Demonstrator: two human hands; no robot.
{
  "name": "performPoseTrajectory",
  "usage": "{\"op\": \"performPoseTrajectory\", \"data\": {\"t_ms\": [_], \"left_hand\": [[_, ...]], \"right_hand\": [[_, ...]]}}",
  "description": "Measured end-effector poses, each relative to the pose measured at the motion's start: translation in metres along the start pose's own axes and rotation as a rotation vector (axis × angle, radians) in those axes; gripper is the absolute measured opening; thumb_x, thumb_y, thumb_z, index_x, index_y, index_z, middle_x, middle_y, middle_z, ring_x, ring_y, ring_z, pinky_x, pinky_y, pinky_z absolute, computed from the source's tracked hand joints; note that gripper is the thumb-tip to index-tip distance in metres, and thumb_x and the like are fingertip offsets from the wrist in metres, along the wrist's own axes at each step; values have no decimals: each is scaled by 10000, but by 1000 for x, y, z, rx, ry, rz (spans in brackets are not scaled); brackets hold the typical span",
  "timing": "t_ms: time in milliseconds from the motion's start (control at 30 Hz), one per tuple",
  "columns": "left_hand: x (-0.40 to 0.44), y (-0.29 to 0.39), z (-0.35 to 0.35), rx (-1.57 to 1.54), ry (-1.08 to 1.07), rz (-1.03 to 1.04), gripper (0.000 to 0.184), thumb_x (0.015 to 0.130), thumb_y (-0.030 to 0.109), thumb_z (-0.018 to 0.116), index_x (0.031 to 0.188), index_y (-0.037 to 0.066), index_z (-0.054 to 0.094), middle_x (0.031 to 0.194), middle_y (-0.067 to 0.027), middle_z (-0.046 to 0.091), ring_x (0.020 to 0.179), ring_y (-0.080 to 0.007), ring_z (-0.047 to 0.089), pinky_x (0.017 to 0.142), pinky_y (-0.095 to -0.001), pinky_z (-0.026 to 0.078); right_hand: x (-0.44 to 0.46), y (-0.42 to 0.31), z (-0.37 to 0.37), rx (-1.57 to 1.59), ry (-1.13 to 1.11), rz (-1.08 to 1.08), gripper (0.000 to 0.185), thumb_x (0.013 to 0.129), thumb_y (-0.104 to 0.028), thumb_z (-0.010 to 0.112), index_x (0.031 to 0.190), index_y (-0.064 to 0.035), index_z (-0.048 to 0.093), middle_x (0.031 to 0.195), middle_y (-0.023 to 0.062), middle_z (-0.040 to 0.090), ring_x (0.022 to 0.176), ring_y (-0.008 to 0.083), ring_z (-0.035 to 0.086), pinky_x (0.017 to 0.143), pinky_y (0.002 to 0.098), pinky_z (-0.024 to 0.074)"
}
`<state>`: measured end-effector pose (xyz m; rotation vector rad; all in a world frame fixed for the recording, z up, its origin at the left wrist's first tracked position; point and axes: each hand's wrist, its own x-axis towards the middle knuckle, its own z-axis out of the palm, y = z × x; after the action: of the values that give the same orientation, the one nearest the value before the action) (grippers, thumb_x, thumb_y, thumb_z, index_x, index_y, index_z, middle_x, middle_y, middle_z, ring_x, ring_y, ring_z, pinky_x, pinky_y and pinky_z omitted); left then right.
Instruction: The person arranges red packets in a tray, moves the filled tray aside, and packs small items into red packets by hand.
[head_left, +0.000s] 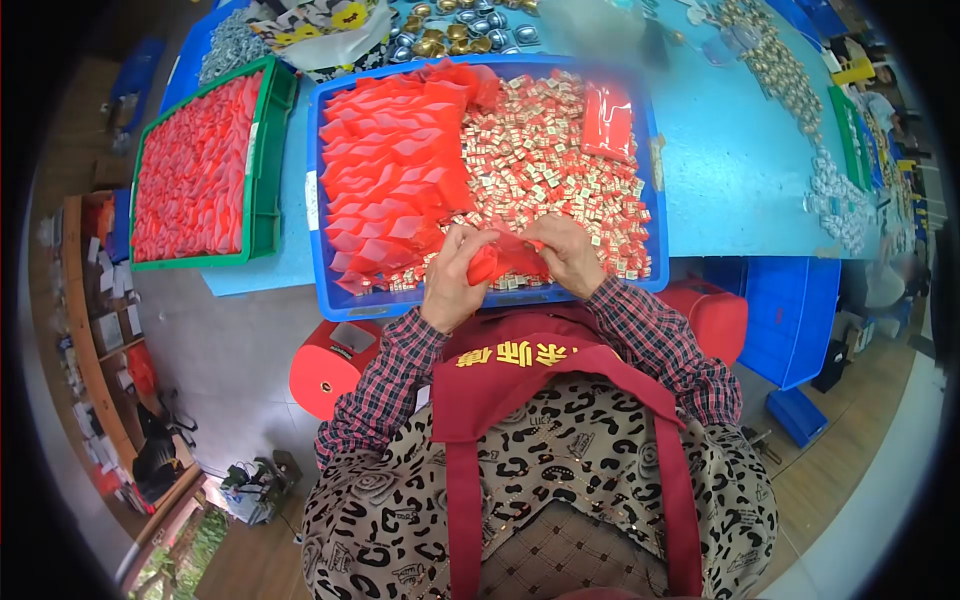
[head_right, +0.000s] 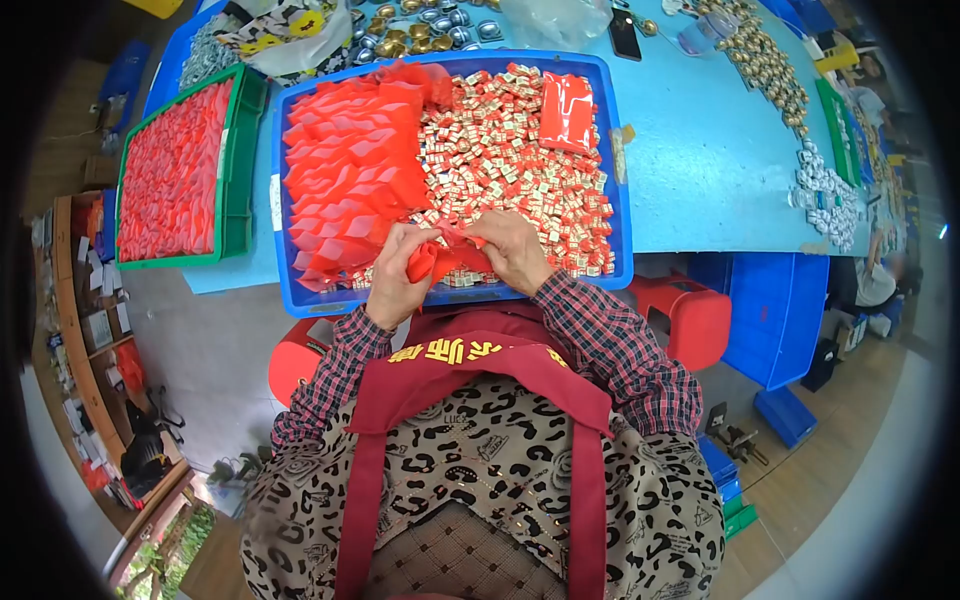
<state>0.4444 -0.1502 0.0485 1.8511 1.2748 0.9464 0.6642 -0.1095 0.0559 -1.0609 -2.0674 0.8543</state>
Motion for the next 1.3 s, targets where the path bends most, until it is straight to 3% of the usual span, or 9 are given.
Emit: {"op": "performPoseTrajectory", "data": {"t_ms": [367,600,667,733,767,833,1033,1167,1300], "left_hand": [[18,12,9,43,-53,12,486,680,4,662,1147,131,609,1056,-77,562,896,-284,612,702,-351,502],[16,5,-3,169,-227,-5,430,662,0,637,1078,102,602,943,-81,576,792,-304,607,669,-361,488],[13,8,-6,311,-188,67,428,658,-23,619,1069,95,612,910,-71,578,741,-299,600,659,-353,479],[15,9,-7,346,-165,70,424,656,-25,615,1064,93,610,906,-71,575,737,-300,596,654,-360,477],[15,10,-6,380,-145,73,421,655,-27,612,1059,92,609,902,-70,572,733,-301,592,649,-367,475],[15,11,-7,448,-102,77,414,653,-31,605,1049,88,607,895,-69,566,725,-303,584,639,-380,470],[20,15,-16,441,-68,46,323,684,-10,584,995,75,564,884,-88,549,723,-320,573,637,-408,478],[22,21,-17,478,-60,80,403,654,-32,596,1041,80,596,895,-70,562,733,-294,581,646,-378,477],[20,22,-20,457,-40,166,343,711,-2,567,1045,77,581,896,-78,558,718,-300,567,640,-390,481]], "right_hand": [[-9,9,-7,15,6,-27,240,737,18,591,955,-51,663,857,83,623,736,255,548,730,353,451],[-3,22,-12,335,-99,50,168,833,-43,627,995,-60,669,904,65,634,785,219,565,736,318,469],[10,38,-24,187,-39,433,149,852,-116,624,987,-69,665,924,68,639,787,231,575,733,327,486],[19,77,-24,-388,27,35,174,876,-147,603,1027,-90,668,949,50,646,818,230,594,748,341,500],[22,93,-20,-386,27,34,174,876,-147,603,1027,-90,668,949,50,646,818,230,594,748,341,500],[27,115,-12,-861,-280,-71,194,839,-92,660,1032,-79,685,962,61,661,796,160,604,684,293,494],[48,66,-22,-395,-188,292,123,823,-141,700,935,-92,706,982,40,668,799,150,600,680,285,496],[62,-16,-35,287,-314,410,98,831,-190,683,864,-101,706,1019,21,667,854,206,601,740,331,500],[63,-20,-26,-62,-280,-69,110,827,-187,691,900,-105,699,997,19,665,835,210,600,725,321,495]]}}
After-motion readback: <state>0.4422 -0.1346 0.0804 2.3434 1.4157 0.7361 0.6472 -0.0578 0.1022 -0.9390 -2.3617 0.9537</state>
